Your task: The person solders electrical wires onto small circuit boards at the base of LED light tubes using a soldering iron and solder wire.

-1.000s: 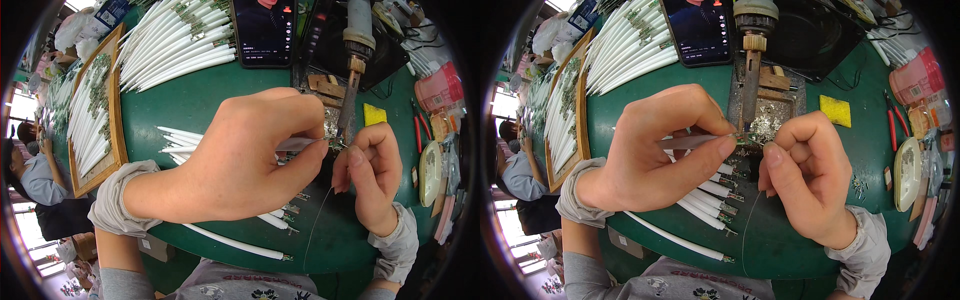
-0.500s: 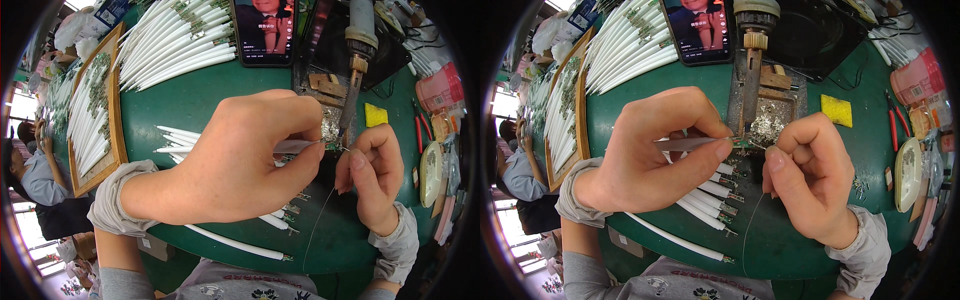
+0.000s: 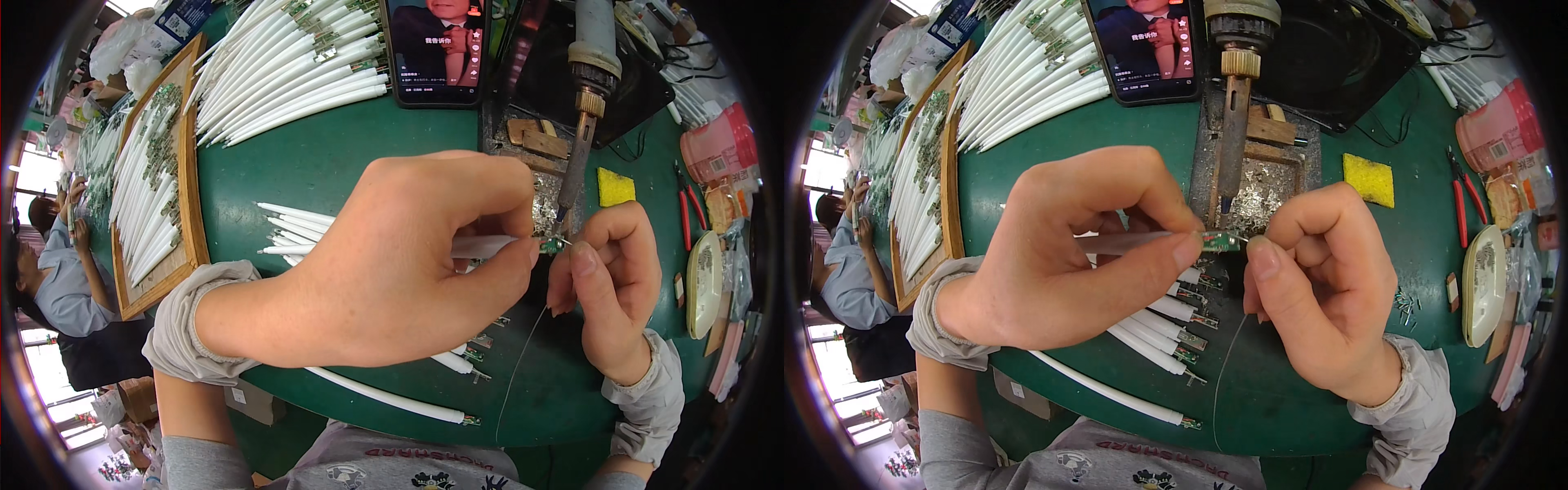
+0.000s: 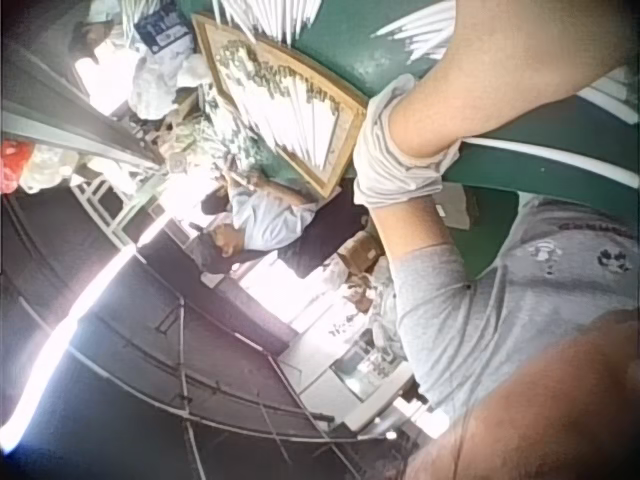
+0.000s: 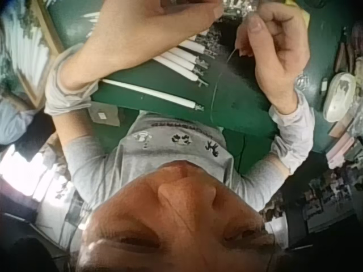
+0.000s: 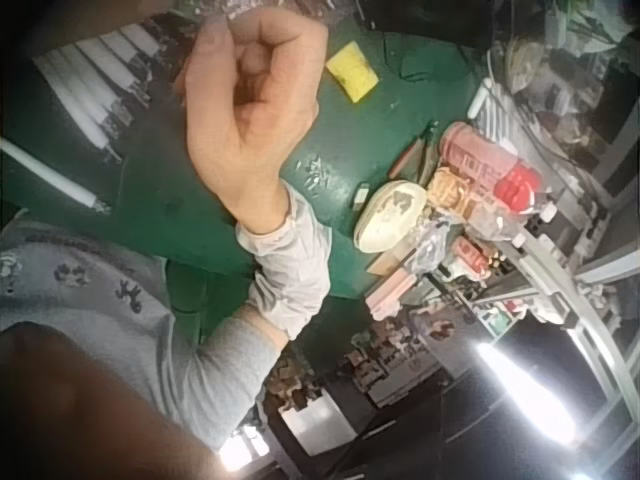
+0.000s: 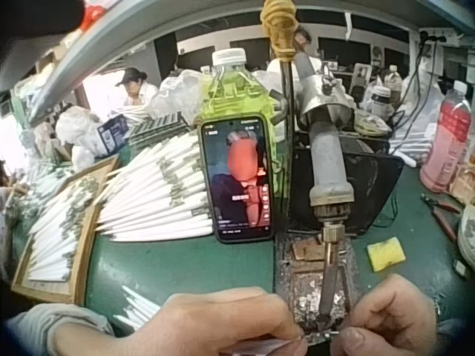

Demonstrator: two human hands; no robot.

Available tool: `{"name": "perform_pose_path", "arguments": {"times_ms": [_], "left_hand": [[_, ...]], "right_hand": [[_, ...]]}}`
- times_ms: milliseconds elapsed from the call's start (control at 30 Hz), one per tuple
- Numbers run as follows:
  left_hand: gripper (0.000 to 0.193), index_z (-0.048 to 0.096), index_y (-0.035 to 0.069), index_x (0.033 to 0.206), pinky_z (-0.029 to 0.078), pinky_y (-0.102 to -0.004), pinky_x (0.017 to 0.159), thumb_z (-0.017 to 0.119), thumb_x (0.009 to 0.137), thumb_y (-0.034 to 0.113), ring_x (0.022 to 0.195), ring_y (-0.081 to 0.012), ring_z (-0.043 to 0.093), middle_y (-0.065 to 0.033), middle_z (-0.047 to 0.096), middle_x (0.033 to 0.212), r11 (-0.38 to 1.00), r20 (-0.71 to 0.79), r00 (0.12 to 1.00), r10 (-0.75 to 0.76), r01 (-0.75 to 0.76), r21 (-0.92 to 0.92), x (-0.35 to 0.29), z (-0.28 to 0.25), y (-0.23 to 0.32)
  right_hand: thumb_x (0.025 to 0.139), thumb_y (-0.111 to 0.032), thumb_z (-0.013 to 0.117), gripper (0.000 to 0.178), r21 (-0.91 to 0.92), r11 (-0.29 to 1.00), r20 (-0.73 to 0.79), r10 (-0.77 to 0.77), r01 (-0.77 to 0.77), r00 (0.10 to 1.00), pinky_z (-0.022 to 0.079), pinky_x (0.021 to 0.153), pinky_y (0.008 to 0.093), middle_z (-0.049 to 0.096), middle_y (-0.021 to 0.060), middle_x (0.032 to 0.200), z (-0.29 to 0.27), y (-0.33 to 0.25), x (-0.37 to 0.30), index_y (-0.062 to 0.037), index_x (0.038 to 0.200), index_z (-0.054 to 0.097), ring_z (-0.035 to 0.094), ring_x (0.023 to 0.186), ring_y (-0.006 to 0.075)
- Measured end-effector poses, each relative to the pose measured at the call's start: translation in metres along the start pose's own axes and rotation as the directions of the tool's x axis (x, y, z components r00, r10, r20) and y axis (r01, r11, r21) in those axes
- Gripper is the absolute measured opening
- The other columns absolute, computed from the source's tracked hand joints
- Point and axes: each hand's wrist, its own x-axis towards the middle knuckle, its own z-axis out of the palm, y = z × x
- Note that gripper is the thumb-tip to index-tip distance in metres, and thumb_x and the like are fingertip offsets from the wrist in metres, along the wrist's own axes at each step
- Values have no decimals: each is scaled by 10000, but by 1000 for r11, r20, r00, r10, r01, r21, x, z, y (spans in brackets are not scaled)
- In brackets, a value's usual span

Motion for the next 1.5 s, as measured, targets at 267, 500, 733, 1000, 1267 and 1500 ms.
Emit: {"name": "perform_pose_path", "arguments": {"times_ms": [267,500,733,1000,1267,1500], "left_hand": [[13,607,-10,799,340,-210,500,615,791,-17,601,-53,465,-16,528,726,999,55,998,-12,10,41,-1,-2,0],[12,610,-13,804,350,-204,507,619,800,-6,604,-48,466,-19,531,733,999,31,998,-51,51,20,0,-1,-1],[55,594,-38,851,384,-175,531,636,822,-18,698,-29,498,-13,543,782,983,100,980,-171,176,-45,2,-2,0],[57,597,-41,856,390,-168,545,643,826,-23,739,-37,506,-13,541,803,987,83,984,-160,161,-11,3,-4,1],[50,605,-23,851,380,-166,571,649,829,-15,728,-32,486,8,537,804,984,65,985,-163,167,-68,4,-3,1],[35,607,-16,838,400,-184,645,640,838,-4,730,-32,487,21,544,784,915,126,935,-332,352,-198,4,-11,3]], "right_hand": [[898,-15,528,115,-50,999,47,-19,21,999,398,519,184,518,54,743,-3,0,0,32,933,429,513,581,62],[895,-4,531,101,-110,994,29,23,-20,999,390,515,180,529,38,728,-1,-2,0,32,929,443,514,572,54],[914,-16,524,100,-104,995,13,13,-11,1000,378,494,178,529,39,723,-1,0,0,28,936,437,506,561,53],[933,-35,513,111,-48,999,19,-18,19,1000,376,477,177,522,43,712,1,2,3,18,953,417,503,546,57],[937,-48,515,123,-26,999,16,-47,47,999,378,478,176,530,48,700,2,5,4,8,970,411,506,547,62],[937,-50,514,119,-43,998,13,-40,40,999,380,478,176,535,47,696,0,7,5,4,968,413,507,549,61]]}}
